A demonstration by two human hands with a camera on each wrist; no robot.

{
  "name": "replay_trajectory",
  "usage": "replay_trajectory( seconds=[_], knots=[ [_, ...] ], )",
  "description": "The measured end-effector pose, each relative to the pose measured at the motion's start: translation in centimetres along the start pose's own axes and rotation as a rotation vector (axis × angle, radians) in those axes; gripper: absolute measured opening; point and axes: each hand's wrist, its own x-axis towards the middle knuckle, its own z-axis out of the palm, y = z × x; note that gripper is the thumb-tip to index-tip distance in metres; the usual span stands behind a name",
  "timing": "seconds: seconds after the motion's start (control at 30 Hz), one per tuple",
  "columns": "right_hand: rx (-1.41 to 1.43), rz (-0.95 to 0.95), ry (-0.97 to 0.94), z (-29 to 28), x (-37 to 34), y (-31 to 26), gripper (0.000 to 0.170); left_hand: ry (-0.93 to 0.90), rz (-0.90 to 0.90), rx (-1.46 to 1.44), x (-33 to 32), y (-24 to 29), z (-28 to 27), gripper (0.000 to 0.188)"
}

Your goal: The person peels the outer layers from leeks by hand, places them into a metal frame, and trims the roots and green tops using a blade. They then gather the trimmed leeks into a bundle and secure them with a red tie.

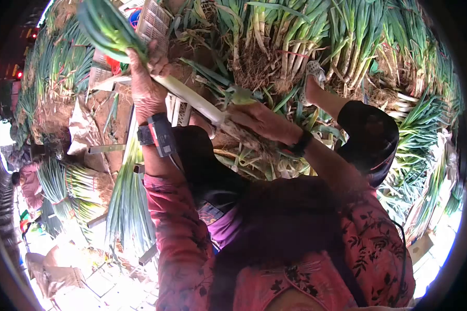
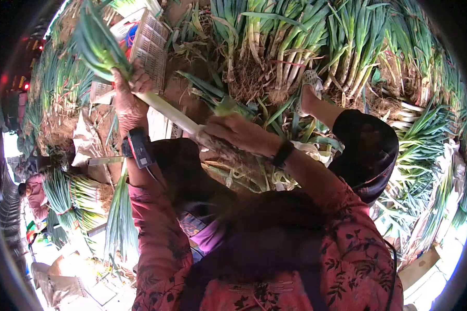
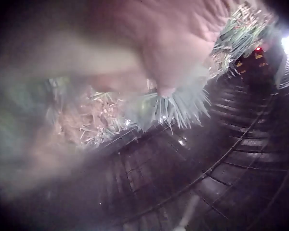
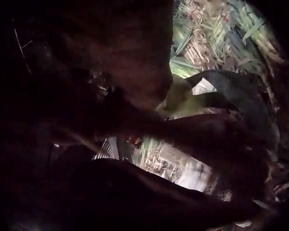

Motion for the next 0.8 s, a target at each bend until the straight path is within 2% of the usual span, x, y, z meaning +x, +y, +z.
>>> replay_trajectory(
  seconds=[0.03,0.07,0.1,0.17,0.2,0.27,0.3,0.33,0.4,0.43,0.5,0.53,0.6,0.63,0.67,0.73,0.8],
  knots=[
    [0.063,-0.013,0.083,0.9,-1.3,1.9,0.03,0.123,0.091,0.121,-0.2,0.7,-0.2,0.064],
    [0.125,-0.023,0.166,1.3,-2.9,2.9,0.028,0.146,0.123,0.128,0.3,1.7,-1.3,0.067],
    [0.127,-0.015,0.159,0.8,-4.8,2.6,0.028,0.112,0.121,0.047,0.5,2.8,-2.6,0.066],
    [-0.07,0.222,0.1,-0.4,-8.6,1.4,0.023,0.016,0.062,-0.123,0.8,4.0,-4.7,0.063],
    [-0.064,0.225,0.099,-0.2,-10.3,0.9,0.023,0.021,0.058,-0.12,0.7,4.0,-5.4,0.063],
    [-0.399,-0.011,0.203,0.3,-13.3,0.0,0.024,-0.08,0.037,-0.154,0.6,4.0,-6.3,0.069],
    [-0.372,0.082,0.147,0.1,-15.1,0.0,0.024,0.012,0.048,-0.09,0.5,4.4,-6.5,0.071],
    [-0.344,0.176,0.091,-0.2,-17.1,0.1,0.024,0.012,0.052,-0.086,0.4,5.4,-7.4,0.071],
    [-0.131,0.568,0.048,-2.0,-21.9,-0.2,0.024,0.332,0.307,0.17,0.8,9.2,-10.4,0.073],
    [-0.129,0.571,0.061,-2.9,-21.3,-1.2,0.024,0.209,0.296,0.093,1.5,11.0,-13.3,0.074],
    [-0.168,0.718,0.105,-5.1,-19.2,-3.4,0.026,0.236,0.515,0.061,1.2,8.9,-10.8,0.071],
    [-0.178,0.712,0.109,-4.9,-18.7,-1.6,0.026,0.316,0.512,0.014,1.2,8.4,-9.4,0.066],
    [-0.74,0.267,0.085,-3.6,-17.6,3.3,0.03,0.262,0.604,-0.017,0.8,7.2,-7.1,0.063],
    [-0.76,0.174,0.113,-3.5,-15.4,2.5,0.032,0.286,0.638,0.0,0.6,6.7,-5.7,0.054],
    [-0.775,0.083,0.144,-2.9,-12.8,1.4,0.035,0.264,0.661,-0.026,0.4,6.3,-4.9,0.055],
    [-0.58,0.015,0.183,-3.4,-7.4,-3.1,0.035,0.286,0.683,-0.042,0.2,5.4,-4.1,0.06],
    [-0.706,-0.151,0.222,-3.9,-3.5,-4.0,0.034,0.275,0.649,-0.101,0.5,4.9,-4.1,0.061]
  ],
)
